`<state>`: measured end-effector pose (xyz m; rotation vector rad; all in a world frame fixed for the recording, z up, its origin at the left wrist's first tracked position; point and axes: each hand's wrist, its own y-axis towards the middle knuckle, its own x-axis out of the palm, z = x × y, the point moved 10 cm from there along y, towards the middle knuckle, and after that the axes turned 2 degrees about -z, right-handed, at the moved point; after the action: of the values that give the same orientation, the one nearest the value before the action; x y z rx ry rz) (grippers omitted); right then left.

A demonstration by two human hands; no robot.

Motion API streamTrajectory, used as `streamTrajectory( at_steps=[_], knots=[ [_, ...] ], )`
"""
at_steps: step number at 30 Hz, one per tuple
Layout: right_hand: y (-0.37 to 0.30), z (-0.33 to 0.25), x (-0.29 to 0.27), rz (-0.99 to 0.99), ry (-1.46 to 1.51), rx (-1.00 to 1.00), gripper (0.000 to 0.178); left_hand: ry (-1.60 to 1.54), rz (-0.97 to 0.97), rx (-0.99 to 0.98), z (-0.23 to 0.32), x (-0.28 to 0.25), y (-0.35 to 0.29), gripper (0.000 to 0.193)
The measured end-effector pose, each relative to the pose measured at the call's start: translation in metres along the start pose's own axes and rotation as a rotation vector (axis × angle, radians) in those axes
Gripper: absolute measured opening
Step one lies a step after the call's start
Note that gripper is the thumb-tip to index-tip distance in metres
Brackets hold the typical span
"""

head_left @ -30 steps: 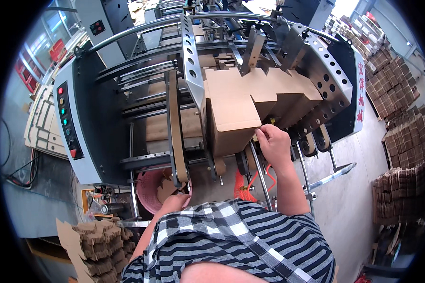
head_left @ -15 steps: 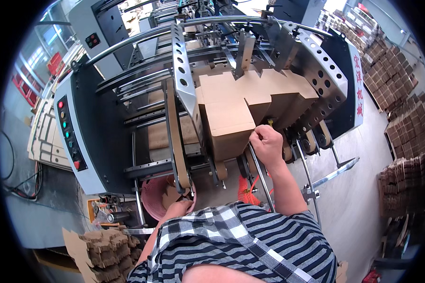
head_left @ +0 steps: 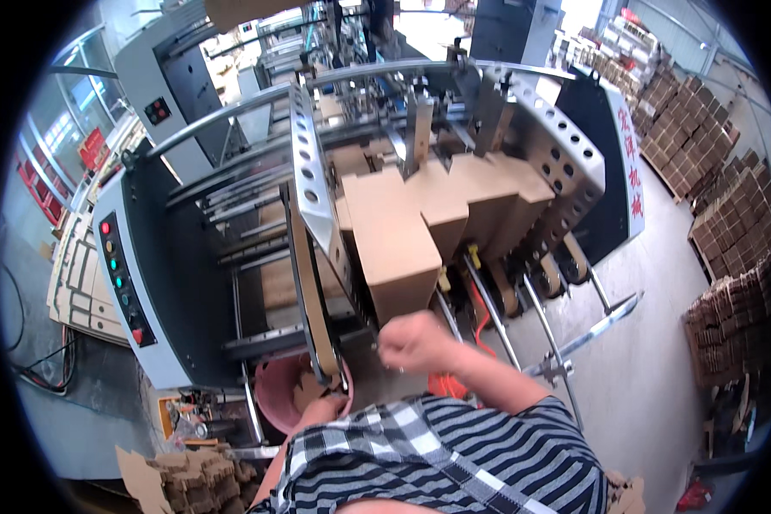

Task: The person picks up flat cardboard pieces from a stack, folds them into box shapes, and places them into a machine. The person repeats this process multiple times throughout the video.

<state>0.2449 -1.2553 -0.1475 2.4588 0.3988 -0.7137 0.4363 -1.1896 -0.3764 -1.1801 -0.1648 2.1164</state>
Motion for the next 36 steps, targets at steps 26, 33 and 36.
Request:
streamTrajectory(
  at_steps=[26, 33, 36],
  knots=[
    [-0.009, 0.215, -0.229, -0.001, -0.789, 0.749, 0.022, 0.042, -0.042, 0.041, -0.003, -0.002, -0.004, 0.037],
    [0.008, 0.218, -0.219, -0.125, -0.683, 0.769, 0.018, 0.098, -0.108, 0.050, -0.002, 0.009, 0.009, 0.037],
    [0.009, 0.201, -0.221, -0.193, -0.753, 0.836, 0.021, 0.104, -0.102, 0.037, 0.005, 0.002, 0.009, 0.037]
  ],
)
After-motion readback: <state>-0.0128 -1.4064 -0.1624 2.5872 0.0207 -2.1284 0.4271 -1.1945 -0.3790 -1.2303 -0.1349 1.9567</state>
